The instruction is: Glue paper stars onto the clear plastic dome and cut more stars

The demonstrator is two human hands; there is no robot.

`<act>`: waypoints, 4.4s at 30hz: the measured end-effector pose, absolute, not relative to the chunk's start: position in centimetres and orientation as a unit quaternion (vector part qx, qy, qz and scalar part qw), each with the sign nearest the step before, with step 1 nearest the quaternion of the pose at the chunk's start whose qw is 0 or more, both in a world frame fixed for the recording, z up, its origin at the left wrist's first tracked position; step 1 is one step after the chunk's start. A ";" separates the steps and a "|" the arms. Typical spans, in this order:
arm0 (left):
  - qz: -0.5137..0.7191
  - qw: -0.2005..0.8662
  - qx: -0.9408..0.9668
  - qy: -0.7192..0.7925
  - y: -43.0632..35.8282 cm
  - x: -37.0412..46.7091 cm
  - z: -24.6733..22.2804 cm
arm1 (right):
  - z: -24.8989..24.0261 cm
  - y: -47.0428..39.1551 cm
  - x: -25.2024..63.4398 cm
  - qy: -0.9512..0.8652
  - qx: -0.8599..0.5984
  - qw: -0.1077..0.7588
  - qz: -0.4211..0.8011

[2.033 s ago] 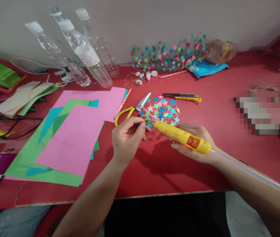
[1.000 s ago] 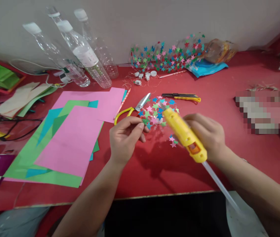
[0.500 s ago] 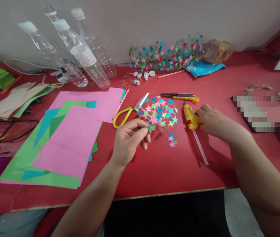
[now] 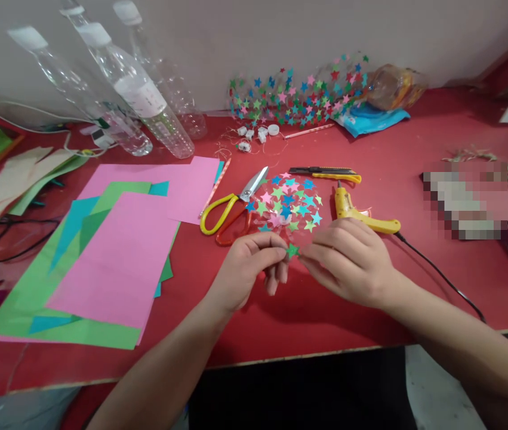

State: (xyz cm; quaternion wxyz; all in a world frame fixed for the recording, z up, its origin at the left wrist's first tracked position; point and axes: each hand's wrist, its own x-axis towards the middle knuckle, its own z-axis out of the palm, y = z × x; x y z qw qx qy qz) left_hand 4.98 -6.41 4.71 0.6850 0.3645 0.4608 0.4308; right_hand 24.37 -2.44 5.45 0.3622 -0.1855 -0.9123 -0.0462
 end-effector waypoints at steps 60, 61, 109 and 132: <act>0.346 0.379 0.609 0.606 -6.6 5.9 3.9 | 3.4 -1.6 23.1 -0.895 -0.284 0.342 0.030; 0.349 0.397 0.594 0.606 -6.5 5.9 3.9 | 3.4 -1.6 23.1 -0.895 -0.285 0.342 0.029; 0.412 0.458 0.517 0.595 -5.7 5.1 4.1 | 3.2 1.5 25.8 -0.852 -0.324 0.410 -0.040; 0.424 0.418 0.526 0.607 -5.5 5.1 3.7 | 2.5 2.1 26.0 -0.836 -0.348 0.418 0.070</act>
